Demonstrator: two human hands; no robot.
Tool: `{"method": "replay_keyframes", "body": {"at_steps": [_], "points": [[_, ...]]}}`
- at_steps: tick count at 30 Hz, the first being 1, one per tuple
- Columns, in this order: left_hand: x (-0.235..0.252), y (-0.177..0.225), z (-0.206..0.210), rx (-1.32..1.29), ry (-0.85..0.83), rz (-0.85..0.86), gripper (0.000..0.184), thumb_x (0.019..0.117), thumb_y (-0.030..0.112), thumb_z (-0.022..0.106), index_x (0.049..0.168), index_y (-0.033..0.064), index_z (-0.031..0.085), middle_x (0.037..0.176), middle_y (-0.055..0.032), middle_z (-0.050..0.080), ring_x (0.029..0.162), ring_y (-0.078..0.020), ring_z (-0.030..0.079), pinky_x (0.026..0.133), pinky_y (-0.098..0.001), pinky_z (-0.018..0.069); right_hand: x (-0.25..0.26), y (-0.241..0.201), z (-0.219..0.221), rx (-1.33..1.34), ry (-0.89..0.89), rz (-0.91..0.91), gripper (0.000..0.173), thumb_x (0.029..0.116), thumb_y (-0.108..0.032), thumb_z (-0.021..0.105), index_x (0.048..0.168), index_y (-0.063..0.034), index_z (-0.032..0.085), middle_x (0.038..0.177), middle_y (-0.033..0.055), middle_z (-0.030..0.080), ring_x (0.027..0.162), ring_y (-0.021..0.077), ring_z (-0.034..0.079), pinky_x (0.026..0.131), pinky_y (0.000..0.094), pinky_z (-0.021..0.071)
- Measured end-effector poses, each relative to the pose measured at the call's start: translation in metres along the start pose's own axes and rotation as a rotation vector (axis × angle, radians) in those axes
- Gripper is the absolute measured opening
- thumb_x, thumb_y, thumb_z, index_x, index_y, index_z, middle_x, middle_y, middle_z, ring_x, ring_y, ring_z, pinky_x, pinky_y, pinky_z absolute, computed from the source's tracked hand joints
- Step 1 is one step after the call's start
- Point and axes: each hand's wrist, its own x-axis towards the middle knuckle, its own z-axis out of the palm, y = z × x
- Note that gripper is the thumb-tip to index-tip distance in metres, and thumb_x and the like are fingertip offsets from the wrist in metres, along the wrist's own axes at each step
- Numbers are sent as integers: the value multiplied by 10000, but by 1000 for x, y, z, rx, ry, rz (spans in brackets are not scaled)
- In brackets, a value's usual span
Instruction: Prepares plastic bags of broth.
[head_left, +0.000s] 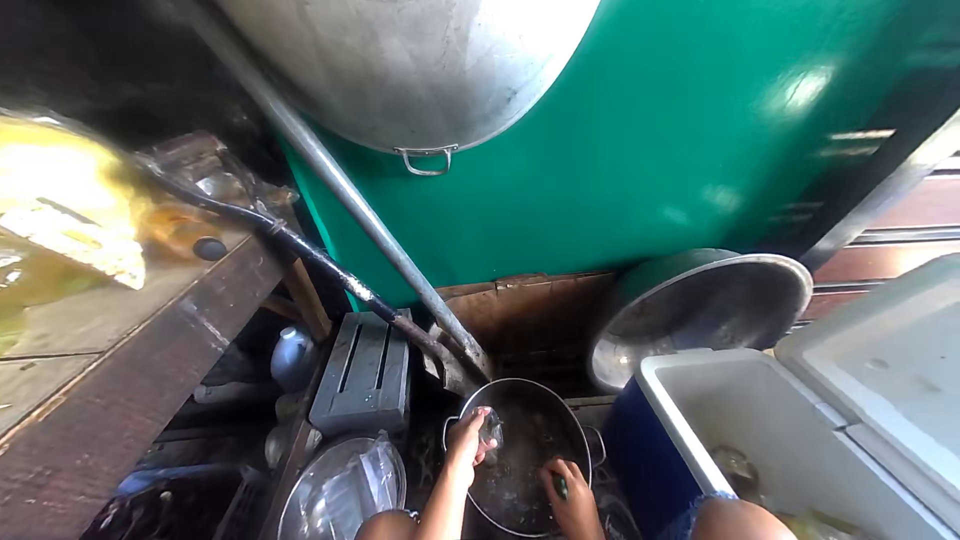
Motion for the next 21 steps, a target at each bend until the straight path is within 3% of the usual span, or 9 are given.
{"method": "replay_keyframes", "body": {"at_steps": [2, 4, 7, 10, 12, 16, 18, 21], "points": [[0, 0, -5, 39, -8, 7, 325, 1096, 330, 495, 1300, 148, 671, 1031, -109, 656, 592, -127, 517, 527, -258, 413, 10, 6, -2, 140, 76, 218, 264, 979, -184, 665, 1125, 28, 721, 1068, 234, 718, 1019, 375, 693, 933, 563, 528], [-1, -3, -9, 79, -12, 28, 331, 1096, 334, 495, 1298, 145, 677, 985, -105, 664, 563, -119, 508, 507, -255, 401, 21, 12, -10, 320, 101, 447, 266, 1016, -212, 633, 1156, 8, 687, 1009, 202, 712, 896, 315, 702, 835, 525, 565], [-2, -4, -14, 135, -57, 32, 326, 1097, 325, 494, 1300, 144, 675, 1011, -108, 670, 577, -121, 526, 513, -255, 414, 33, 8, -30, 534, 120, 613, 266, 1037, -211, 626, 1188, 5, 661, 1058, 188, 688, 870, 270, 709, 784, 461, 610], [-2, -6, -14, 169, -68, 38, 328, 1098, 322, 491, 1283, 133, 685, 905, -98, 672, 504, -99, 483, 466, -234, 371, 41, -4, -50, 554, 116, 605, 251, 1031, -221, 640, 1160, -8, 674, 1030, 173, 695, 828, 251, 719, 744, 430, 626], [-3, -7, -15, 187, -43, 38, 322, 1099, 317, 492, 1275, 135, 690, 1021, -104, 676, 570, -116, 516, 508, -256, 399, 47, -18, -63, 515, 97, 568, 238, 1033, -239, 633, 1133, -31, 690, 986, 147, 710, 787, 231, 723, 721, 414, 627], [-4, -8, -14, 183, -9, 32, 323, 1101, 289, 491, 1297, 113, 678, 1318, -161, 632, 890, -264, 667, 734, -415, 543, 61, -57, -90, 443, 56, 488, 220, 1026, -261, 631, 1093, -65, 708, 931, 103, 724, 757, 196, 727, 704, 389, 628], [-5, -8, -14, 195, 2, 25, 334, 1096, 318, 502, 1313, 131, 672, 1271, -160, 647, 828, -242, 653, 691, -383, 523, 67, -78, -100, 405, 36, 445, 212, 1024, -260, 627, 1087, -78, 714, 907, 85, 729, 734, 180, 728, 689, 375, 628], [-3, -10, -14, 201, 17, 26, 360, 1087, 368, 511, 1338, 159, 662, 1091, -144, 665, 640, -170, 557, 569, -308, 451, 77, -108, -112, 350, -1, 382, 201, 1022, -249, 612, 1075, -83, 713, 869, 63, 725, 694, 158, 719, 662, 354, 628]]}}
